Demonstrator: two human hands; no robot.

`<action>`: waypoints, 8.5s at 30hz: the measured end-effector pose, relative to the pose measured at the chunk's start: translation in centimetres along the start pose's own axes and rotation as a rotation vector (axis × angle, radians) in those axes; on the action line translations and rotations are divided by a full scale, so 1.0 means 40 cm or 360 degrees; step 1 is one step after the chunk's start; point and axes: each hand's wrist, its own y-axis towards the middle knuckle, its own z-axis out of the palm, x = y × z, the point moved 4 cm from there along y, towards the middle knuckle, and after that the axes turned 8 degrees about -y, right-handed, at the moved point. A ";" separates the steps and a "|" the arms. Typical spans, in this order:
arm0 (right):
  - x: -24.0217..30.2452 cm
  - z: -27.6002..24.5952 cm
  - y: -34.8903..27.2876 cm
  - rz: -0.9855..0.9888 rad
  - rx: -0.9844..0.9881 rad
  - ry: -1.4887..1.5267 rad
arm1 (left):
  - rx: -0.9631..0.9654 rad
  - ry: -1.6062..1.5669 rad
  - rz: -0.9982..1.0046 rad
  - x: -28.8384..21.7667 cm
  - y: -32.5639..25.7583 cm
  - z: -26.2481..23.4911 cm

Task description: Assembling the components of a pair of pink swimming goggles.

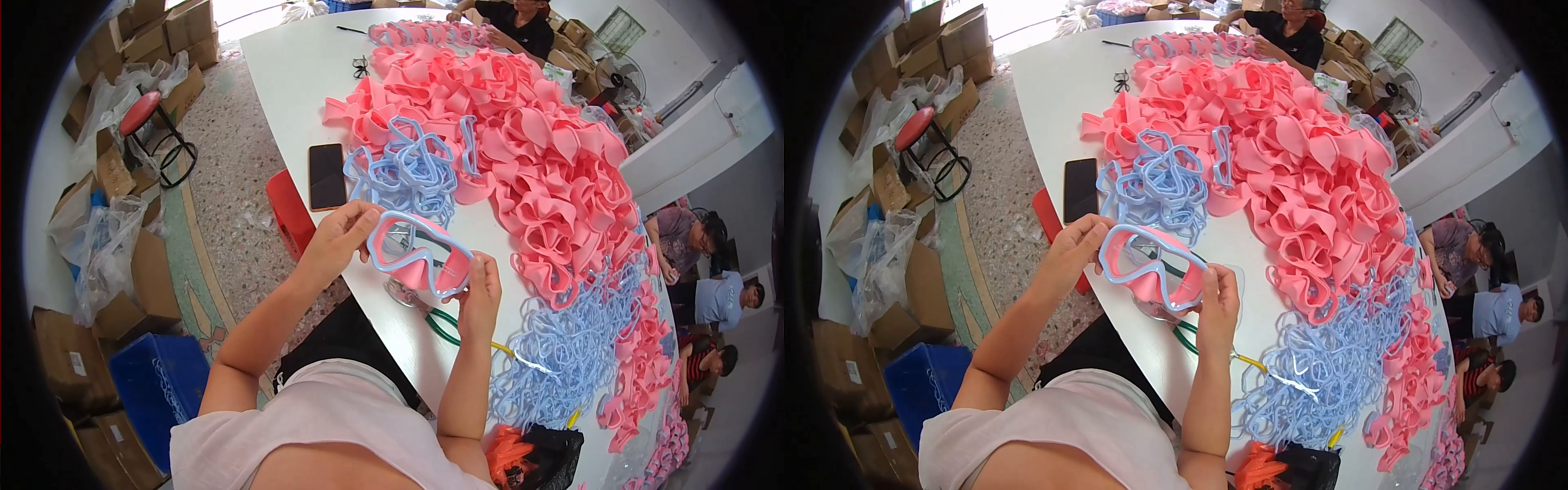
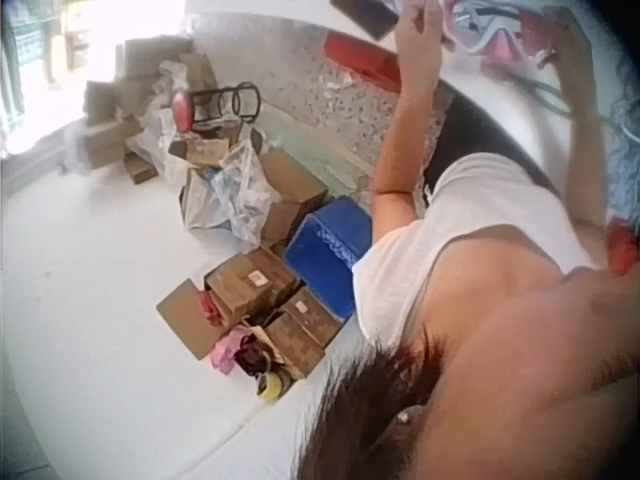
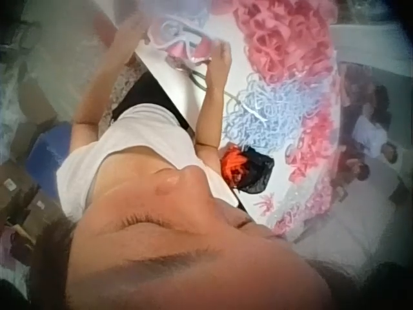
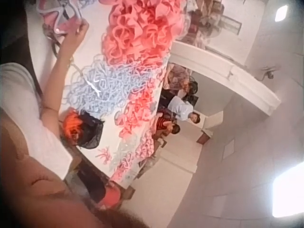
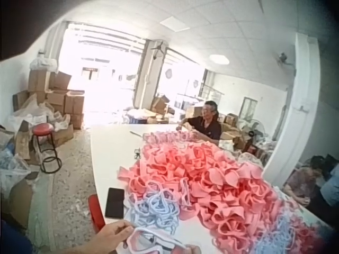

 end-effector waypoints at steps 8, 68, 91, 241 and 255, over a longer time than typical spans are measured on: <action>0.017 -0.010 0.009 -0.0156 -0.0278 -0.0372 | 0.0050 -0.0104 -0.0030 0.032 0.011 0.025; 0.141 -0.286 -0.038 -0.1617 -0.1148 -0.0395 | 0.0758 0.0585 0.2242 0.051 -0.007 0.417; 0.205 -1.223 -0.112 -0.0228 -0.1267 -0.2931 | -0.0088 0.0268 0.0412 0.139 0.044 0.033; -0.047 -0.277 -0.258 -0.0296 -0.0422 -0.1983 | 0.0471 0.1089 0.0335 0.323 -0.170 0.209; -0.070 -0.288 -0.230 -0.0227 -0.0361 -0.1473 | 0.0557 0.0690 0.0095 0.326 -0.151 0.221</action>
